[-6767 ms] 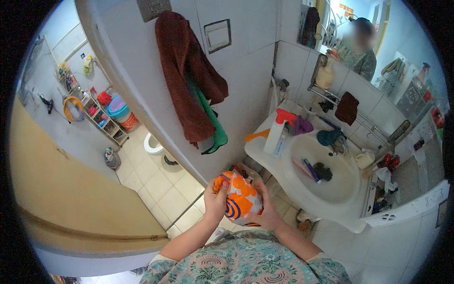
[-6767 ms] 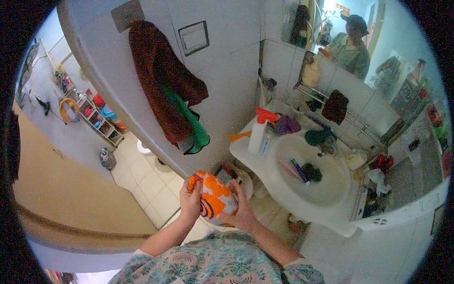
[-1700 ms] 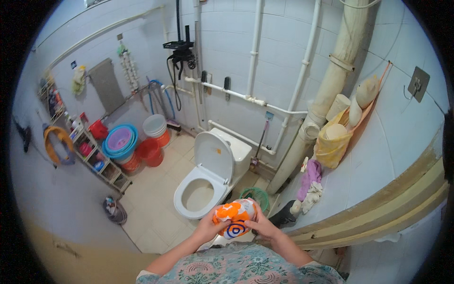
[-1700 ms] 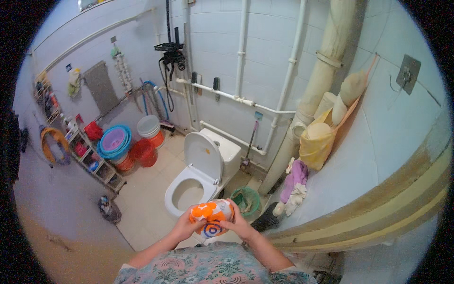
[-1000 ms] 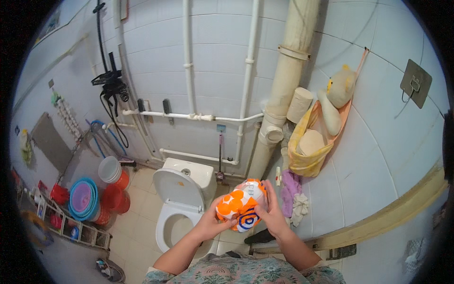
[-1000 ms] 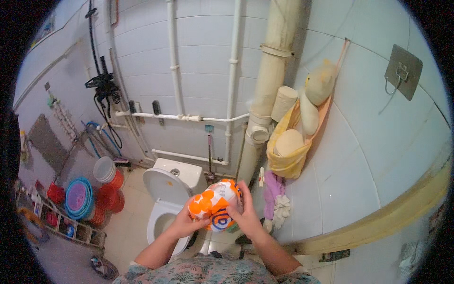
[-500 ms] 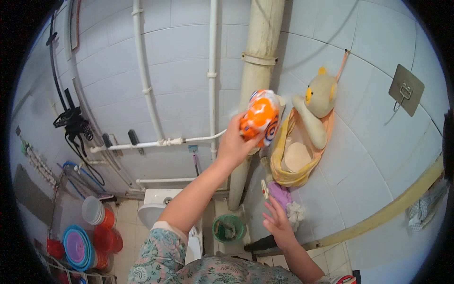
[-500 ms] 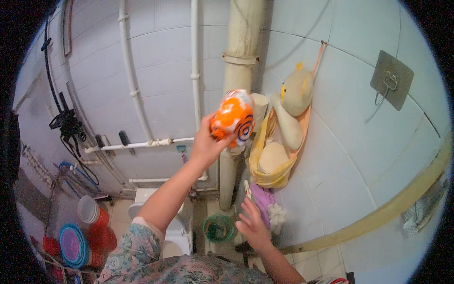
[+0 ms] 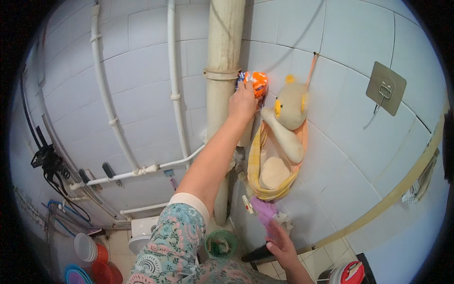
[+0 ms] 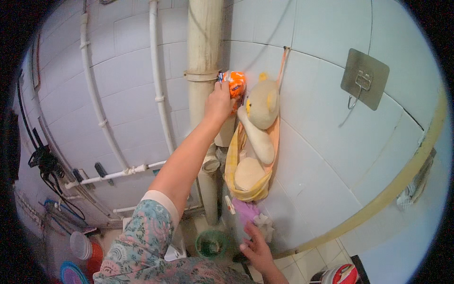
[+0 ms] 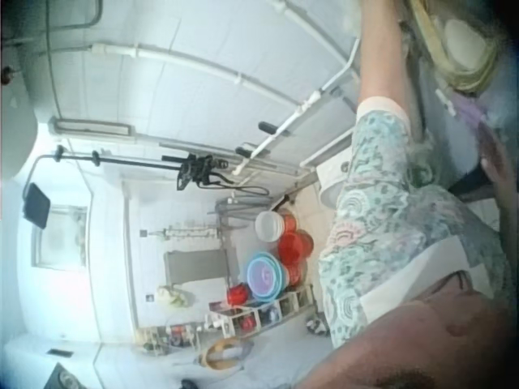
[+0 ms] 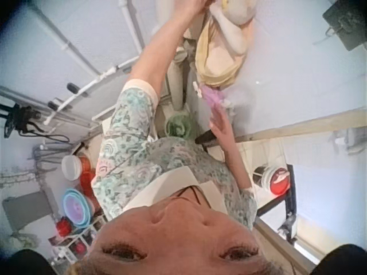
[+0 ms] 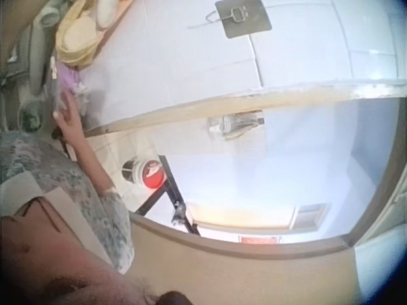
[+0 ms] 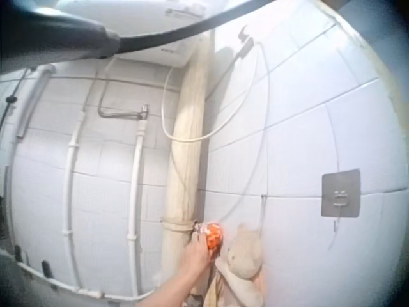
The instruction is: The person organizes bathroom supplies by placing toilet paper rolls into a hanging mesh bag and folding a plastic package of tissues. They also handle a purple cloth and a small white tube, moving items around the sink and floor area.
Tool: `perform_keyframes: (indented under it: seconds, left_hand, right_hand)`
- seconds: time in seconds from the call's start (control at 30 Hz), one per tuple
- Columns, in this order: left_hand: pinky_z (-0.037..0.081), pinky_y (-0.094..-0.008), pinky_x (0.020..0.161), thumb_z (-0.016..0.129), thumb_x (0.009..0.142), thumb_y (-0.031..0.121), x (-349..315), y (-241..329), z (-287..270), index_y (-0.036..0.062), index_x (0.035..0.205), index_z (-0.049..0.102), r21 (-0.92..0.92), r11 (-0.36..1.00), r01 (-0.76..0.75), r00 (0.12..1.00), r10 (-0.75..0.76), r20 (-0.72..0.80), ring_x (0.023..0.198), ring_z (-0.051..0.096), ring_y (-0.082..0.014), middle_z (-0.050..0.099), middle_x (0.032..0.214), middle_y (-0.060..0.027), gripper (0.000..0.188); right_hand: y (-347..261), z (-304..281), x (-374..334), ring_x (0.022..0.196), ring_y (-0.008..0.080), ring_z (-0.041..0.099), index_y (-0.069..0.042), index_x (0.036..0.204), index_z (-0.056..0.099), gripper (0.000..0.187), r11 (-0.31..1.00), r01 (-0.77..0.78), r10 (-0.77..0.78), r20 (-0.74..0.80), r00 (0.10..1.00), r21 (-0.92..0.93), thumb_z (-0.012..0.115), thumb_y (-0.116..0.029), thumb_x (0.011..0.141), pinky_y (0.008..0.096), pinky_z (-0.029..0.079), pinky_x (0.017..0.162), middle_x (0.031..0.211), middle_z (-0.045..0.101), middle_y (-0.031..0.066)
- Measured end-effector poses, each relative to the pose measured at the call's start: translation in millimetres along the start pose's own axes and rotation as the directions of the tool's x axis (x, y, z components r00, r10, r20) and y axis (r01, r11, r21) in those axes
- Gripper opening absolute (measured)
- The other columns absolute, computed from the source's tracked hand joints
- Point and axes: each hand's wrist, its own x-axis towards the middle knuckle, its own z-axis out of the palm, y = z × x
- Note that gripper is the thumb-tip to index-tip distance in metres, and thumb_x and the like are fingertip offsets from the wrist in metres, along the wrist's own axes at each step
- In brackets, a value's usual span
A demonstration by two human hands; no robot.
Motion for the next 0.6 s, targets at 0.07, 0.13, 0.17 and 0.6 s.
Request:
perform_keyframes:
  seconds: [0.07,0.13,0.17,0.6]
  left_hand:
    - [0.052,-0.0408,0.062,0.054,0.079,0.003,14.0,-2.3,13.7,0.0014,0.097,0.048,0.112,0.993,0.037,0.999,-0.033,-0.035,0.073,0.063,-0.0328,0.053,0.090,-0.0172,0.020]
    - [0.053,-0.0391,0.061,0.051,0.080,0.003,17.6,-2.1,25.5,0.0007,0.097,0.048,0.149,0.989,0.014,0.999,-0.010,-0.031,0.073,0.063,-0.0313,0.053,0.092,-0.0173,0.018]
    - [0.053,-0.0382,0.060,0.050,0.081,0.003,17.4,-4.4,30.4,0.0003,0.097,0.048,0.170,0.986,0.004,1.000,0.001,-0.029,0.072,0.064,-0.0305,0.054,0.093,-0.0174,0.017]
    - [0.048,-0.0421,0.081,0.064,0.075,0.015,10.5,-14.3,34.5,0.0021,0.124,0.041,0.002,0.997,0.083,0.982,-0.082,0.170,0.097,0.058,-0.0330,0.050,0.118,-0.0192,0.056]
  right_hand:
    - [-1.4,-2.0,3.0,0.132,0.0233,0.029,-0.007,0.140,0.027,0.063,1.000,0.019,-0.019,0.006,1.000,-0.002,0.056,-0.002,0.083,0.0375,0.032,0.101,0.146,0.025,0.0087]
    - [1.0,-7.0,1.8,0.132,0.0229,0.029,-0.008,0.140,0.027,0.063,1.000,0.029,-0.029,0.015,0.999,-0.012,0.056,-0.002,0.084,0.0371,0.032,0.102,0.146,0.024,0.0080]
    - [4.7,-9.5,1.0,0.132,0.0227,0.028,-0.009,0.140,0.026,0.063,0.999,0.033,-0.033,0.031,0.999,-0.018,0.056,-0.002,0.085,0.0369,0.032,0.102,0.146,0.023,0.0073]
    - [-99.5,18.1,57.4,0.124,0.0275,0.038,-0.002,0.129,0.040,0.048,0.700,0.471,-0.365,0.299,0.882,-0.536,0.058,-0.014,0.086,0.0375,0.035,0.100,0.135,0.037,0.0148]
